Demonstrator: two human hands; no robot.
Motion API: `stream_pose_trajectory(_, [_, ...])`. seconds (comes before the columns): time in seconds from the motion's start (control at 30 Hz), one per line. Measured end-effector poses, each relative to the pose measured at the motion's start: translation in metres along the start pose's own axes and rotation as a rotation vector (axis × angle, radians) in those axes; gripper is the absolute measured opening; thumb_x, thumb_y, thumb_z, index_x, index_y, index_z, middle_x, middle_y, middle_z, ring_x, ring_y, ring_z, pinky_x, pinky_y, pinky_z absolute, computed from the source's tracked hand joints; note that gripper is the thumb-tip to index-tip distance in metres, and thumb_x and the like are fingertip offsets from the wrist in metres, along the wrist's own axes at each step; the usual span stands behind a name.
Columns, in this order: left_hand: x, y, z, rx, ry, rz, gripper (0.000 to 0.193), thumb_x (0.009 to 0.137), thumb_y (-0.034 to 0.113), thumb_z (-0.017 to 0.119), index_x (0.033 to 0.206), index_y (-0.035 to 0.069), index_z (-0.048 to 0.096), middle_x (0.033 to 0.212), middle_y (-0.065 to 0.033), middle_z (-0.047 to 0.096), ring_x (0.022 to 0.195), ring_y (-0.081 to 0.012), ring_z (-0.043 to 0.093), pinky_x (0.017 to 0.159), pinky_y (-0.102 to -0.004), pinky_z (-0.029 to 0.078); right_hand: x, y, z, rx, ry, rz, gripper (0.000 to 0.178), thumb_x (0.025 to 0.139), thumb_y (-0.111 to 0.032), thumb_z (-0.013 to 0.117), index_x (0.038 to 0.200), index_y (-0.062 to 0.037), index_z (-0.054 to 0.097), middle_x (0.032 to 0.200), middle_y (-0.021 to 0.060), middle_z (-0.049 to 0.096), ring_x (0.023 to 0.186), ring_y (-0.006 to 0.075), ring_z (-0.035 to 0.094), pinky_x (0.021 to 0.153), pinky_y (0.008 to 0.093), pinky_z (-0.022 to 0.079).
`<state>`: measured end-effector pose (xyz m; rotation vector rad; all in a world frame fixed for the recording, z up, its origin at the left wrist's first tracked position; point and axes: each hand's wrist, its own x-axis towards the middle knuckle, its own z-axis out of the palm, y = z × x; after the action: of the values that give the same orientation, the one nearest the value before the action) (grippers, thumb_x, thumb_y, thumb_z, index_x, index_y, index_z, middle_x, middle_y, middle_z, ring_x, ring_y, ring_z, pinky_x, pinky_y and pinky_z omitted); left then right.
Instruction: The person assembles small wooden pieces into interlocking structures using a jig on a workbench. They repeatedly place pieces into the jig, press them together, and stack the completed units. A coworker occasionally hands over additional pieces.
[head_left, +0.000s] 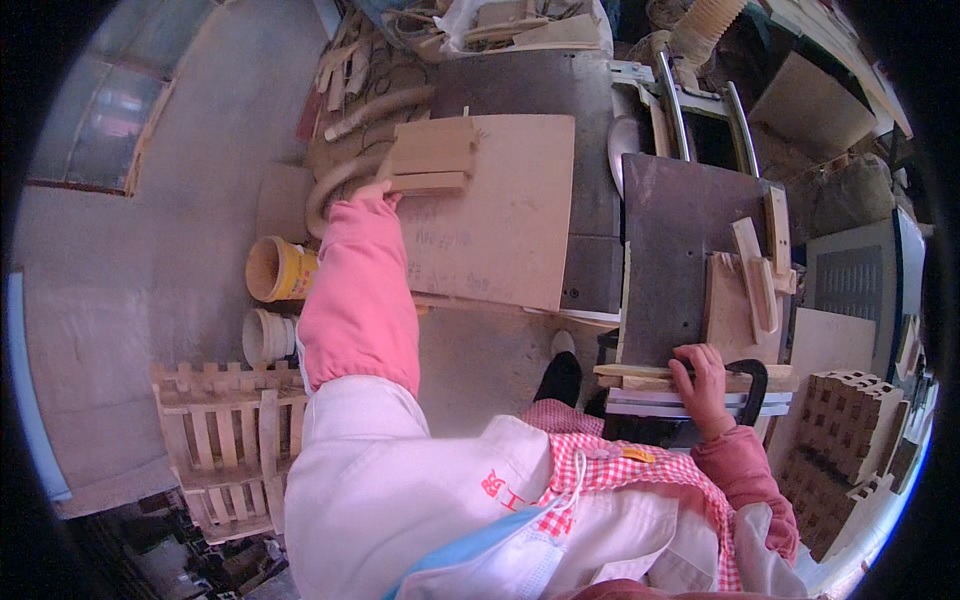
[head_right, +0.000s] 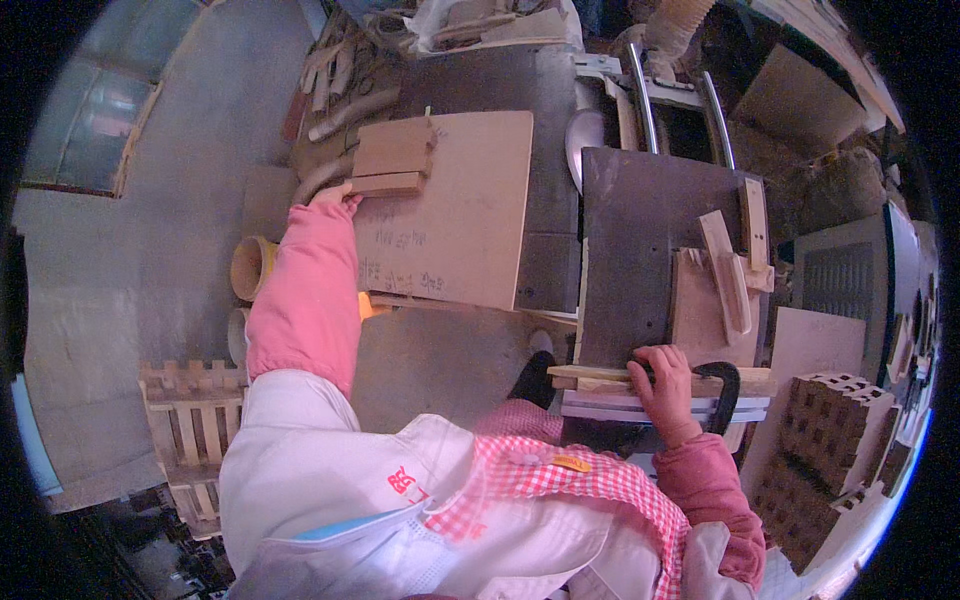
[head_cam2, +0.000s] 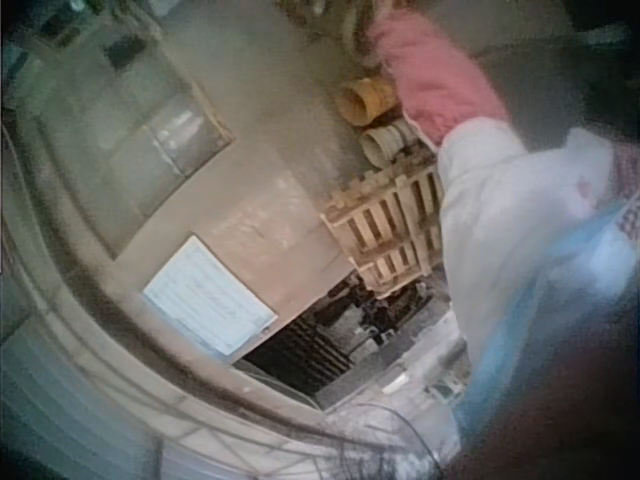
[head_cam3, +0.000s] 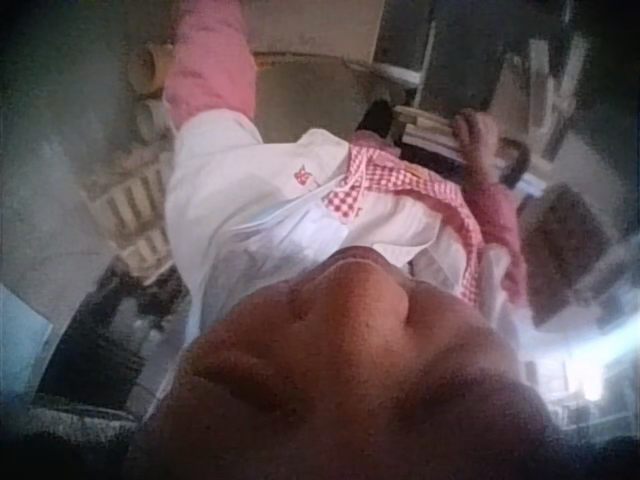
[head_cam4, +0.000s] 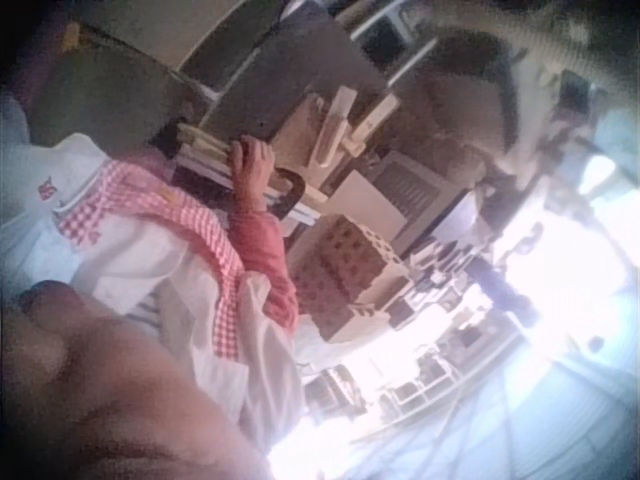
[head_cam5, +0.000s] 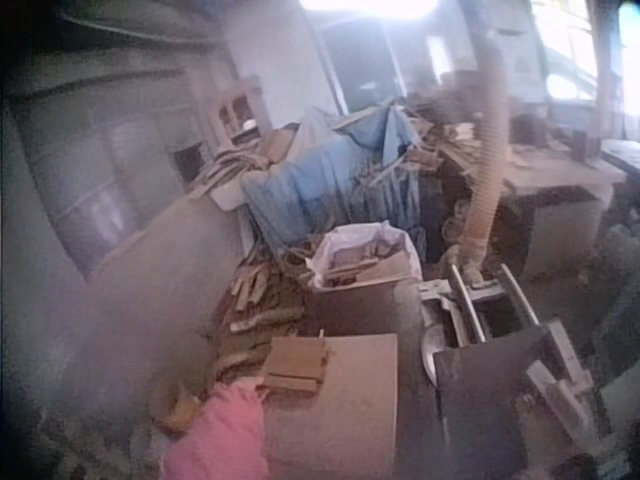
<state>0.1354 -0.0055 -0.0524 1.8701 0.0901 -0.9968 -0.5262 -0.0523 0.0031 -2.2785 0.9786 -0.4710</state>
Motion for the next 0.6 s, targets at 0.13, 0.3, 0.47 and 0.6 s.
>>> stream_pose_trajectory(0.13, [0.002,0.002,0.006,0.025,0.025,-0.01,0.022,0.094,0.019,0.056,0.113,0.01,0.055,0.103,-0.0081,0.062,0.081,-0.0177,0.061,0.063,-0.0298,0.051,0.0,0.0,-0.001,0.007,-0.001,0.002,0.015,0.079,-0.012,0.066,0.089,-0.0031,0.06,0.085,0.0115,0.06,0.083,0.0323,0.056,0.077,0.0406,0.044])
stream_pose_trajectory(0.3, [-0.036,-0.006,0.041,-0.273,0.254,-0.044,0.032,0.096,0.019,0.048,0.125,0.005,0.045,0.129,-0.0131,0.048,0.108,-0.0237,0.053,0.09,-0.0386,0.05,-0.002,0.003,0.0,0.02,-0.002,-0.004,0.015,0.08,-0.013,0.066,0.089,-0.0029,0.06,0.086,0.0122,0.06,0.083,0.0326,0.056,0.076,0.041,0.044])
stream_pose_trajectory(0.47, [-0.065,-0.039,0.063,-0.596,0.11,-0.034,0.036,0.097,0.021,0.044,0.128,0.004,0.042,0.132,-0.0135,0.045,0.117,-0.0235,0.046,0.097,-0.0382,0.043,-0.003,0.005,0.001,0.042,0.021,-0.02,0.015,0.08,-0.013,0.066,0.09,-0.0025,0.06,0.085,0.0129,0.06,0.083,0.033,0.056,0.075,0.0411,0.045])
stream_pose_trajectory(0.6, [-0.056,-0.049,0.071,-0.727,-0.044,-0.05,0.039,0.097,0.022,0.04,0.131,0.003,0.04,0.135,-0.0138,0.042,0.124,-0.0233,0.04,0.103,-0.0379,0.038,-0.004,0.005,0.0,0.042,0.043,-0.035,0.015,0.081,-0.013,0.066,0.09,-0.0026,0.06,0.084,0.0129,0.06,0.083,0.0331,0.056,0.075,0.0411,0.045])
